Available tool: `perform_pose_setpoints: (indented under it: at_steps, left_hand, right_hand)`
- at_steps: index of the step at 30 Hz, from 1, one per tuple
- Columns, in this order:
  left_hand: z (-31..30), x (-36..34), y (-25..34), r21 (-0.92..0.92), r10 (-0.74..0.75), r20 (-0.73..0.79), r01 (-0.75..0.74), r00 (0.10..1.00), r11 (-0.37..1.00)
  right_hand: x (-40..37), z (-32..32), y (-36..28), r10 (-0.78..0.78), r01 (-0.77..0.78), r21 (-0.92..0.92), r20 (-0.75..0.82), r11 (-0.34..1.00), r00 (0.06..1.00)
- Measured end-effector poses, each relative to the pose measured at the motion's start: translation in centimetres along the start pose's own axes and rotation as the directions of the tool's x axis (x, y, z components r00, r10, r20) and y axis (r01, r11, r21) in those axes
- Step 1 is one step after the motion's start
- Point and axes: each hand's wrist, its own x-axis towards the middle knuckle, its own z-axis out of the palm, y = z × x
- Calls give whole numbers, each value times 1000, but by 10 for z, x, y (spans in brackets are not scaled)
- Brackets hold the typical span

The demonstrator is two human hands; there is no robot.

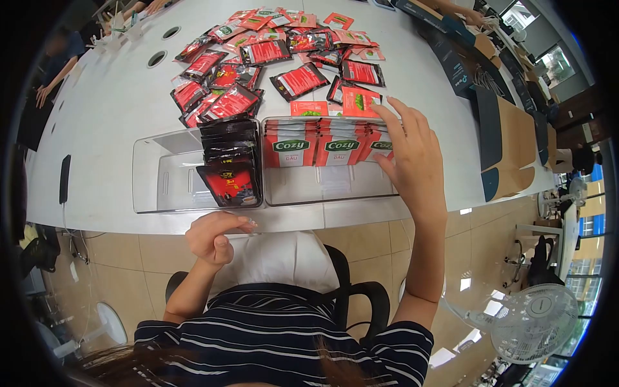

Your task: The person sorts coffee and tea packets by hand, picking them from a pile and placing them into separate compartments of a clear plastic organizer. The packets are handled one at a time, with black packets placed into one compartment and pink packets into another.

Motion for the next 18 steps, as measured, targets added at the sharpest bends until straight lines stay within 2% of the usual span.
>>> perform_pose_setpoints:
  at_steps: [4, 7, 9, 10, 12, 13, 14, 16, 18]
  left_hand:
    - [0, 2, 2, 35, -16, 12, 15, 1000, 999]
    - [-1, 5, 3, 58, -13, 27, 11, 1000, 998]
    - [-2, 2, 2, 40, -47, 32, 45, 998, 998]
    - [-2, 2, 5, -25, -101, 21, 101, 995, 995]
    - [-5, 7, 14, -148, -209, 21, 210, 978, 966]
    - [-9, 13, 21, -183, -158, 16, 159, 987, 970]
    - [-13, 24, 32, -217, -109, 8, 108, 994, 970]
    - [-28, 40, 56, -316, 19, -6, -20, 1000, 949]
    - [-46, 54, 79, -332, 221, -28, -218, 975, 918]
  right_hand:
    - [-1, -6, -3, -6, 9, 86, -27, 996, 1000]
    - [-1, -23, -10, -71, 101, 178, -168, 979, 983]
    - [-6, -42, -20, -37, 122, 259, -310, 958, 950]
    - [-9, -54, -26, -14, 137, 298, -380, 945, 925]
    - [-14, -90, -41, -69, 276, 318, -534, 907, 843]
    - [-9, -105, -50, -104, 341, 230, -674, 911, 731]
    - [-7, -119, -58, -179, 409, 141, -738, 901, 650]
    - [-8, -143, -70, -356, 516, -36, -766, 856, 536]
    - [-8, -159, -79, -486, 580, -155, -735, 800, 473]
